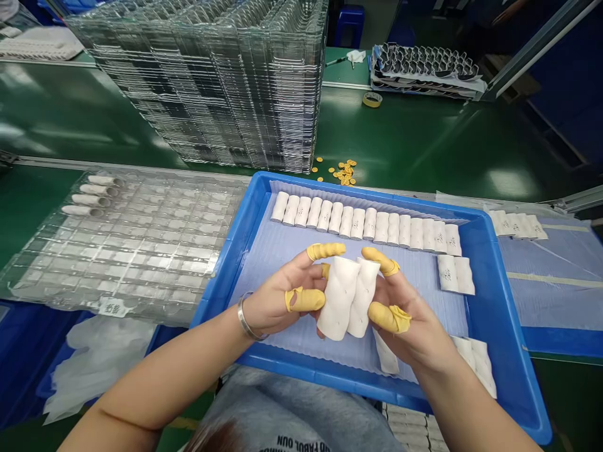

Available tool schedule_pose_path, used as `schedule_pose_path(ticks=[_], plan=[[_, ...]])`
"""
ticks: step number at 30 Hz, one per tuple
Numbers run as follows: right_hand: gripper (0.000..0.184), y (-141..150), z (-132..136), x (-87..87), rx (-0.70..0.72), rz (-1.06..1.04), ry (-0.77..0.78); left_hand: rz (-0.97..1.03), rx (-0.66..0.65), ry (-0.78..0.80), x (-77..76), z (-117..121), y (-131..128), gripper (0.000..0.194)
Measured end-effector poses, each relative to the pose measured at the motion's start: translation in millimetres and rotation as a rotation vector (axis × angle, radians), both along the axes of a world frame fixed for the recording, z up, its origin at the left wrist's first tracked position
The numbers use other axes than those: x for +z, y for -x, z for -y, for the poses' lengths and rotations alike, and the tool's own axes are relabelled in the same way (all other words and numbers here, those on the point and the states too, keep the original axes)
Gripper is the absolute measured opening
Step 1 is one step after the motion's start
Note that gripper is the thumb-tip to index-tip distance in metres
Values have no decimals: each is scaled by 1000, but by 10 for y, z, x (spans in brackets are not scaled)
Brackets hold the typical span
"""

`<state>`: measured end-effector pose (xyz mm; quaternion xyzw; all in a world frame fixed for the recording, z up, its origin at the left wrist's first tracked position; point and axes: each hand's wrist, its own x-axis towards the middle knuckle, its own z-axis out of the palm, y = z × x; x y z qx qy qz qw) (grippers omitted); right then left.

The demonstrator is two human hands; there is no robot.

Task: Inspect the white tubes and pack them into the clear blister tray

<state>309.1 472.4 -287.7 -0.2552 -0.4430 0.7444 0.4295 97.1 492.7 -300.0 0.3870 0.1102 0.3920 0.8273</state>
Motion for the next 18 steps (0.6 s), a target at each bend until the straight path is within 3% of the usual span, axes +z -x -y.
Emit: schedule_pose_path(ticks=[8, 18], plan=[[49, -22, 9, 43, -7, -26, -1, -50, 59, 15, -20, 9, 2, 44], [63, 10, -6, 4, -54, 34, -95, -72, 119, -80, -79, -3, -24, 60]])
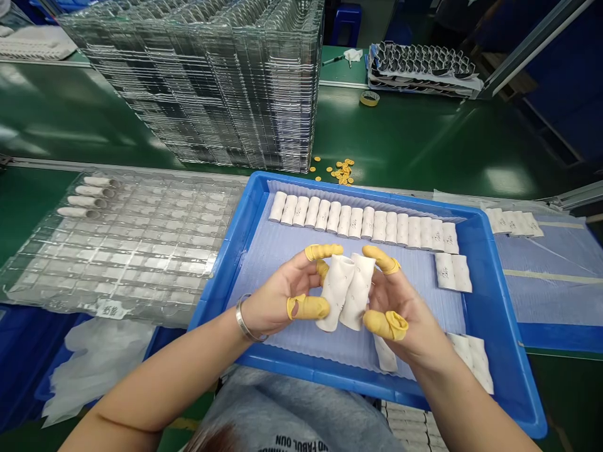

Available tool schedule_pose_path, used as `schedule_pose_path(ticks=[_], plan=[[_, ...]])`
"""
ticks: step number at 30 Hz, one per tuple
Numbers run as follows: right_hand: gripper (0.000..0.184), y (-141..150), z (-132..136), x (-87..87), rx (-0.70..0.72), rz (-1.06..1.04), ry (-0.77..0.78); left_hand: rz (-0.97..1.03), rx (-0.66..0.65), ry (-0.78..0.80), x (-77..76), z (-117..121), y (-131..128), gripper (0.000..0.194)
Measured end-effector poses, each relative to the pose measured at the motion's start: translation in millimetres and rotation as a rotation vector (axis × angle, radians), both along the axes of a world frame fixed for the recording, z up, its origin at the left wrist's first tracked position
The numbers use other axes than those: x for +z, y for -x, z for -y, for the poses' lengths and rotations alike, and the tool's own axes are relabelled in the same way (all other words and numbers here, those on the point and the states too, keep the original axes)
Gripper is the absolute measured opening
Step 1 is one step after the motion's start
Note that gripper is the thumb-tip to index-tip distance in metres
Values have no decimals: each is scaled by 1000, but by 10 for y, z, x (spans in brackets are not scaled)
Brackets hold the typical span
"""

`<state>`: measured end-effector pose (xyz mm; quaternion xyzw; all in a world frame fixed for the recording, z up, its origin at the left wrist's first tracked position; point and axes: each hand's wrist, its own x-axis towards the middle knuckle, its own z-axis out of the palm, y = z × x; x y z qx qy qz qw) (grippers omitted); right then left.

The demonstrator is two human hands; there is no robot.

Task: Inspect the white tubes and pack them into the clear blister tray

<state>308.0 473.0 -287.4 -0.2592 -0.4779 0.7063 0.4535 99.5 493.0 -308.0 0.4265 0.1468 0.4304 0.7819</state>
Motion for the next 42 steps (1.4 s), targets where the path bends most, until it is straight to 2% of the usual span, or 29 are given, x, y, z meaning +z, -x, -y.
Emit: schedule_pose_path(ticks=[7, 11, 15, 17, 19, 24, 26, 29, 38, 42], plan=[[58, 4, -1, -14, -7, 14, 16, -25, -29, 45, 23, 4, 6, 66], [57, -31, -12, -1, 35, -17, 62, -19, -54, 104, 73, 7, 27, 63], [52, -39, -23, -15, 23, -10, 14, -4, -58, 125, 85, 5, 30, 58], [48, -20, -12, -19, -14, 26, -26, -1, -49, 80, 61, 8, 20, 54], [47, 6, 16, -26, -80, 76, -89, -29, 12, -31, 16, 20, 6, 55], [47, 30, 102, -78, -245, 220, -300, -282, 364, -358, -74, 81, -13, 55], [41, 22, 115, -99, -264, 265, -355, -326, 439, -476, -60, 97, -15, 51], [37, 21, 106, -111, -277, 300, -395, -324, 469, -563, -9, 101, -19, 48], [36, 28, 98, -74, -277, 286, -423, -316, 465, -585, 5, 94, -17, 52], [36, 29, 88, -64, -289, 289, -419, -336, 464, -627, 20, 85, -8, 47]])
